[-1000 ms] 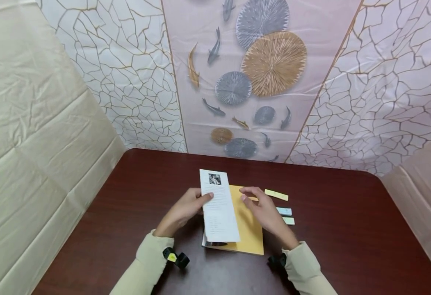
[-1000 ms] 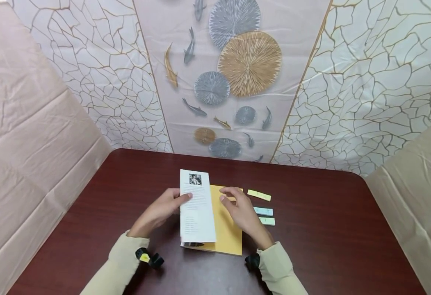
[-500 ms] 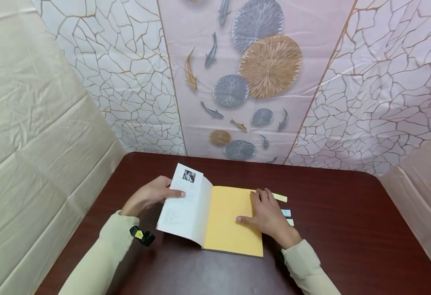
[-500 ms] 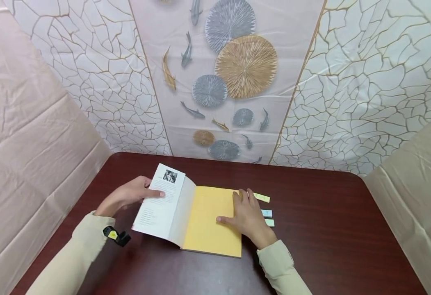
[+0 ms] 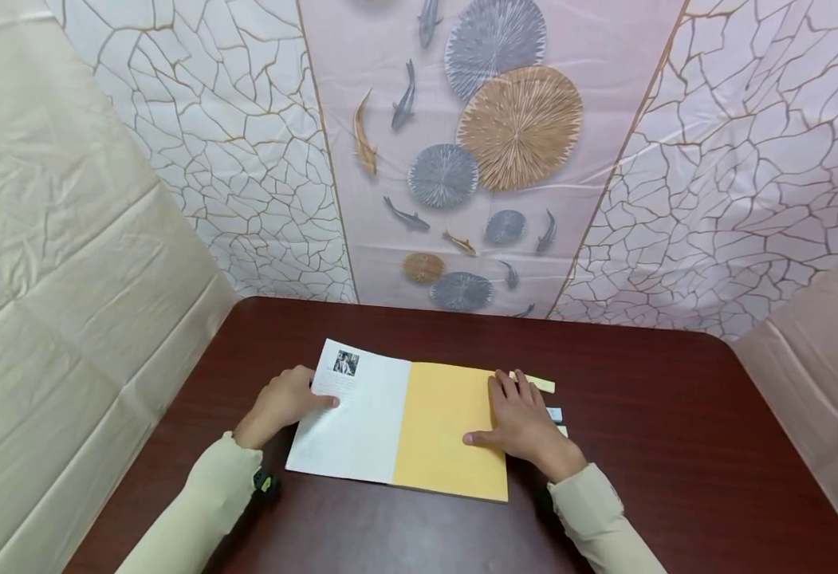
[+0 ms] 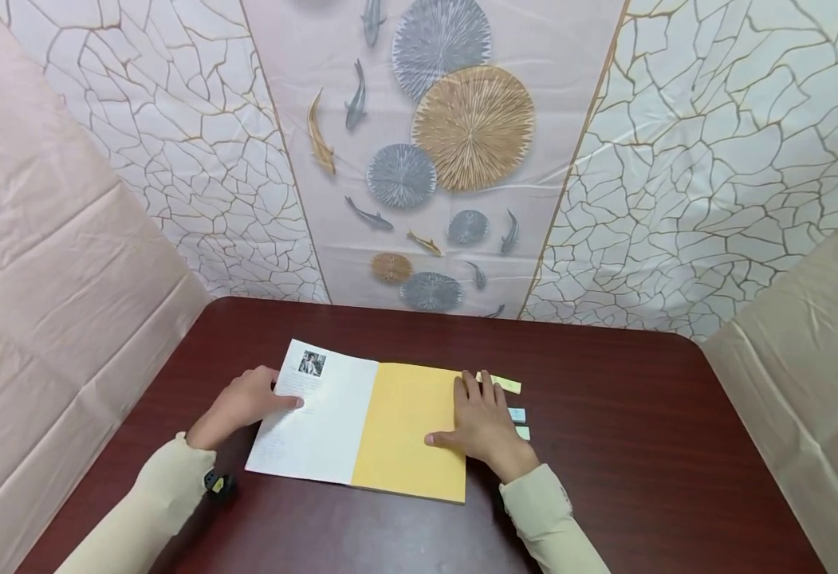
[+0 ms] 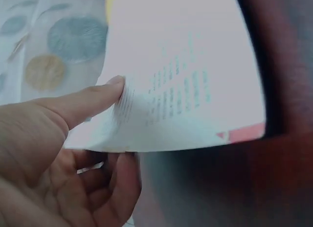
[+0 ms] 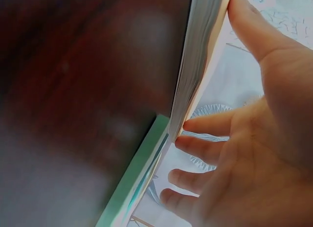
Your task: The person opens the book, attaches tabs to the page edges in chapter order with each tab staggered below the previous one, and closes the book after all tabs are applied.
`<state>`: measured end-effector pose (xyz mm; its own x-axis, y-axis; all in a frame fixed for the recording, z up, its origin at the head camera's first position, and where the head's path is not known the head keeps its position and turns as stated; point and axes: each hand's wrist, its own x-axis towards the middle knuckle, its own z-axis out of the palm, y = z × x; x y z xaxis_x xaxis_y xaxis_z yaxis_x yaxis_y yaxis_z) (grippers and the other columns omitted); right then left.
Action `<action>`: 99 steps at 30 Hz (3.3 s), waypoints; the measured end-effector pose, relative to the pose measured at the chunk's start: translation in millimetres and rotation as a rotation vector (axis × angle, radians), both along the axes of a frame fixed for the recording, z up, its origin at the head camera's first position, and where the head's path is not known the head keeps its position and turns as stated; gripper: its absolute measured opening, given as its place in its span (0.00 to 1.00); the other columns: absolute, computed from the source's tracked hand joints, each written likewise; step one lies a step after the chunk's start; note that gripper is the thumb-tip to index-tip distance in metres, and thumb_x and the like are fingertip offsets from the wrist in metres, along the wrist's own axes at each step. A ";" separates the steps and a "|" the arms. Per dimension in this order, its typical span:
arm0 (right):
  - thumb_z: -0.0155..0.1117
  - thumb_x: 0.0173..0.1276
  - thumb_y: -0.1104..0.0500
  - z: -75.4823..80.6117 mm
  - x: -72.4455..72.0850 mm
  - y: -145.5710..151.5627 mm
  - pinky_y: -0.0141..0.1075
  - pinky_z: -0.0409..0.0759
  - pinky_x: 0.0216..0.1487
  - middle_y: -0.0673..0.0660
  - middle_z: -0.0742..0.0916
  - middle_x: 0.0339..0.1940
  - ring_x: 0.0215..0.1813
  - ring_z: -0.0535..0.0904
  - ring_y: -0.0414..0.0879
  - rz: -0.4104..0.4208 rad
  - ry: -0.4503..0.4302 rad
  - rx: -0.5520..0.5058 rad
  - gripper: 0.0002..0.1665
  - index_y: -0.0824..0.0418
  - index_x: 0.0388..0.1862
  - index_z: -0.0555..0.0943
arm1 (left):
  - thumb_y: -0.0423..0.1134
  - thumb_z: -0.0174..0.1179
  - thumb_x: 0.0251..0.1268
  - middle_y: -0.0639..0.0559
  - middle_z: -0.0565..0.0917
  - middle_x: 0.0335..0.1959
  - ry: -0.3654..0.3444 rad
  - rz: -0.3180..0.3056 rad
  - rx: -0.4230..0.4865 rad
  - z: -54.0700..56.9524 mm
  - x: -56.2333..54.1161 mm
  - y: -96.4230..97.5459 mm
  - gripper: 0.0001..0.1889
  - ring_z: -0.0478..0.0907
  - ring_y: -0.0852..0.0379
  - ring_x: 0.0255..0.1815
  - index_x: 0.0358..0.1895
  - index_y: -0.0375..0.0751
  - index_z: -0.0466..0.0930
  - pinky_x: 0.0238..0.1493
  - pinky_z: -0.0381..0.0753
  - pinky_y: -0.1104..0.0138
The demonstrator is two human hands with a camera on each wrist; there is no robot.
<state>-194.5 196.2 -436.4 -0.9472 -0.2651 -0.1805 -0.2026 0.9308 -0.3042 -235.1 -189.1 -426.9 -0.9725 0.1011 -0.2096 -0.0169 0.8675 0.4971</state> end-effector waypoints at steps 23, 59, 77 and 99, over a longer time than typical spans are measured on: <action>0.72 0.64 0.27 2.3 -3.4 1.9 0.69 0.48 0.79 0.73 0.60 0.84 0.84 0.47 0.75 0.004 -0.022 0.065 0.68 0.71 0.84 0.57 | 0.51 0.79 0.59 0.32 0.68 0.78 0.216 -0.456 -0.174 3.7 47.3 118.9 0.41 0.66 0.33 0.77 0.75 0.44 0.75 0.69 0.71 0.37; 0.73 0.63 0.27 2.3 -1.4 -4.2 0.70 0.52 0.77 0.74 0.58 0.85 0.82 0.52 0.79 0.003 -0.036 0.055 0.69 0.72 0.84 0.57 | 0.51 0.83 0.53 0.34 0.57 0.84 0.029 -0.351 0.023 -14.4 47.1 121.9 0.50 0.51 0.30 0.84 0.79 0.41 0.70 0.78 0.55 0.35; 0.84 0.57 0.39 10.4 10.7 -14.5 0.62 0.75 0.63 0.78 0.77 0.67 0.67 0.73 0.72 -0.082 0.125 -0.060 0.73 0.69 0.85 0.52 | 0.50 0.83 0.54 0.34 0.57 0.84 0.028 -0.352 0.049 -13.3 47.6 120.1 0.49 0.50 0.29 0.84 0.79 0.41 0.70 0.79 0.53 0.35; 0.40 0.91 0.52 19.4 35.7 -36.0 0.57 0.74 0.69 0.59 0.83 0.67 0.70 0.77 0.57 -0.031 0.088 -0.771 0.26 0.60 0.73 0.78 | 0.27 0.68 0.65 0.43 0.86 0.53 0.150 -0.393 0.417 -12.3 50.7 135.4 0.24 0.84 0.54 0.47 0.65 0.32 0.80 0.48 0.82 0.65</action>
<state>-158.9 160.2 -416.9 -0.9584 -0.2587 0.1205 -0.2336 0.4684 -0.8521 -184.4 -53.7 -439.2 -0.8615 0.5039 0.0623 0.3632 0.5257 0.7693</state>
